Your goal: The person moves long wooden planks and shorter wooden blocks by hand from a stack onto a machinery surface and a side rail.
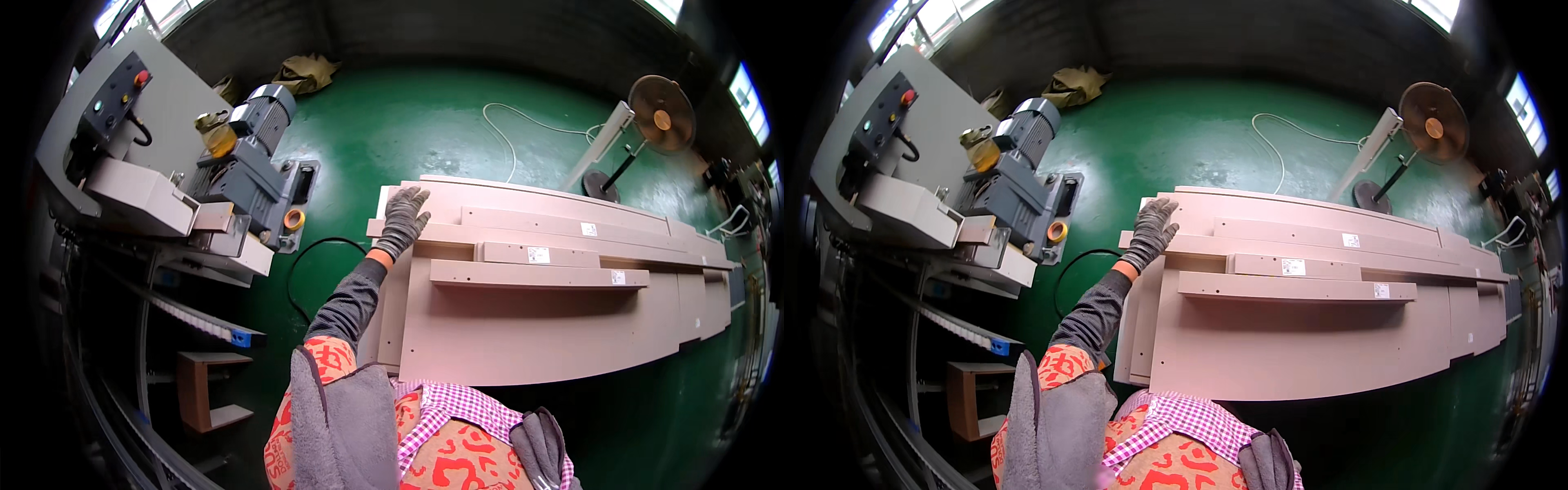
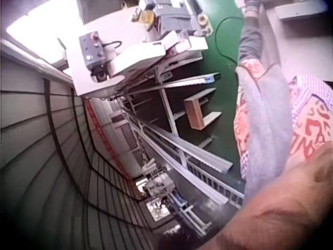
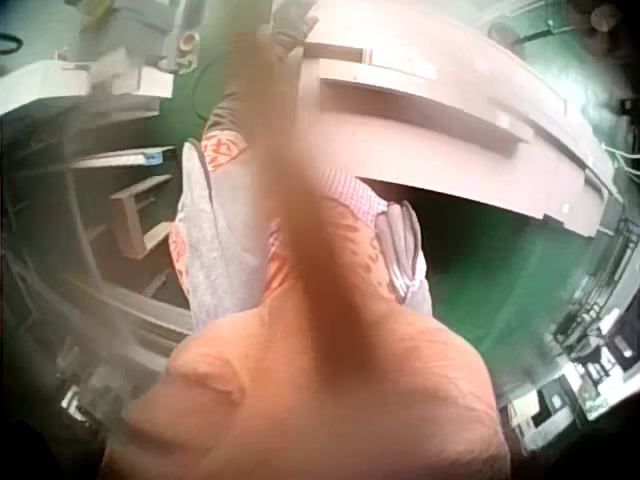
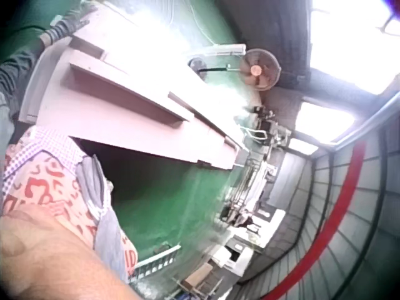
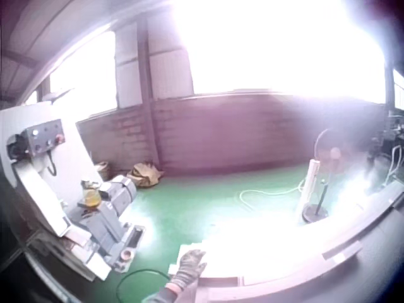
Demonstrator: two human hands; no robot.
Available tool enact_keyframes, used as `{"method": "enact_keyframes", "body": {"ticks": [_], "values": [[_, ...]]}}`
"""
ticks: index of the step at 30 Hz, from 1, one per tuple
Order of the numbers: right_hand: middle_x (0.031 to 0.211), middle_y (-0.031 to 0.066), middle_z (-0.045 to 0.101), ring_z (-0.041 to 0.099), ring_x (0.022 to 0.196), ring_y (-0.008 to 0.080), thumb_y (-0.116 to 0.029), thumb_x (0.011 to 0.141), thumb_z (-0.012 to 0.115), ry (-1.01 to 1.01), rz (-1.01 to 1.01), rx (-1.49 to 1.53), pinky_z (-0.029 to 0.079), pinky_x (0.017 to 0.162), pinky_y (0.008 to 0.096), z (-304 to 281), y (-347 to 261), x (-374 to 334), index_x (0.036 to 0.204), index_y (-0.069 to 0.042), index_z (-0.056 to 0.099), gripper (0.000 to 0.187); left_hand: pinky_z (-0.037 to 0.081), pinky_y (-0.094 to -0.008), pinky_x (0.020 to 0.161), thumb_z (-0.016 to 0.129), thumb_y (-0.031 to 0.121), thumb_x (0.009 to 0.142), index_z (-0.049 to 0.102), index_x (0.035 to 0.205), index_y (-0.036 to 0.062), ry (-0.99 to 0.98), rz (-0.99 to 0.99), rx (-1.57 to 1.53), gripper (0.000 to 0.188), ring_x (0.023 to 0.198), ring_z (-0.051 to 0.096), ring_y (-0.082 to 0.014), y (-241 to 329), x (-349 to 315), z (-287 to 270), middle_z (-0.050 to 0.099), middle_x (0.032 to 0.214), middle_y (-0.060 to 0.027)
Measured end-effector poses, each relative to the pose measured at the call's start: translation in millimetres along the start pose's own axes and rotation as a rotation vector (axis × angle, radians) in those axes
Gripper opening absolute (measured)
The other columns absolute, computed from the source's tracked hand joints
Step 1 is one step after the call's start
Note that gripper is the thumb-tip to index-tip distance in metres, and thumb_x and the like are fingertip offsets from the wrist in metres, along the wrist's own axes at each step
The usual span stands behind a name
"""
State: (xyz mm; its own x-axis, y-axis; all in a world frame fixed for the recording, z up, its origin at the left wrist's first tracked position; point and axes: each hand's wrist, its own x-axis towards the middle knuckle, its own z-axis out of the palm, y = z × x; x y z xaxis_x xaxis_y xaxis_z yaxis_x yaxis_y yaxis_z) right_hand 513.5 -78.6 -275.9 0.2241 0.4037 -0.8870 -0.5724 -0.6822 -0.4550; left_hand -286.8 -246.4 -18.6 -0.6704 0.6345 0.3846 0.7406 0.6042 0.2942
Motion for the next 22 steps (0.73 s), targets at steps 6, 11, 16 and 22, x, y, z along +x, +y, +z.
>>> {"method": "enact_keyframes", "body": {"ticks": [6,11,16,22], "values": [[0.141,0.0098,0.052,0.052,0.127,0.0253,-0.032,0.094,0.048,-0.093,-0.039,-0.092,0.043,0.106,0.0413,44.6,-16.8,8.9,0.142,-0.007,0.042,0.054,0.029,-0.0481,0.113,0.074,0.032,0.077,0.047,0.144,0.0122,0.320,-0.125,0.281,0.074,0.133,0.042,-0.0352,-103.5,-67.6,-133.6,0.046,0.144,-0.0160],[0.142,0.0098,0.050,0.050,0.130,0.0251,-0.032,0.094,0.047,-0.142,-0.061,-0.102,0.041,0.108,0.0400,60.6,-16.8,12.8,0.141,-0.005,0.043,0.054,0.020,-0.0503,0.116,0.077,0.052,0.071,0.028,0.154,0.0165,0.094,-0.438,0.517,0.103,0.143,0.028,-0.0336,-181.1,-116.1,-202.8,0.031,0.156,-0.0153],[0.144,0.0098,0.049,0.048,0.132,0.0249,-0.032,0.094,0.046,-0.185,-0.084,-0.088,0.039,0.110,0.0388,61.4,-11.5,22.5,0.140,-0.004,0.043,0.054,0.015,-0.0498,0.119,0.079,0.062,0.064,0.015,0.158,0.0217,-0.204,-0.671,0.569,0.121,0.148,0.021,-0.0313,-200.1,-129.3,-236.8,0.021,0.162,-0.0110],[0.146,0.0099,0.047,0.046,0.134,0.0247,-0.032,0.095,0.046,-0.219,-0.118,-0.023,0.038,0.112,0.0375,45.6,-4.1,49.7,0.139,-0.002,0.044,0.054,0.010,-0.0528,0.120,0.080,0.063,0.063,0.013,0.158,0.0233,-0.363,-0.668,0.558,0.123,0.150,0.018,-0.0314,-220.3,-123.9,-230.4,0.017,0.164,-0.0097]]}}
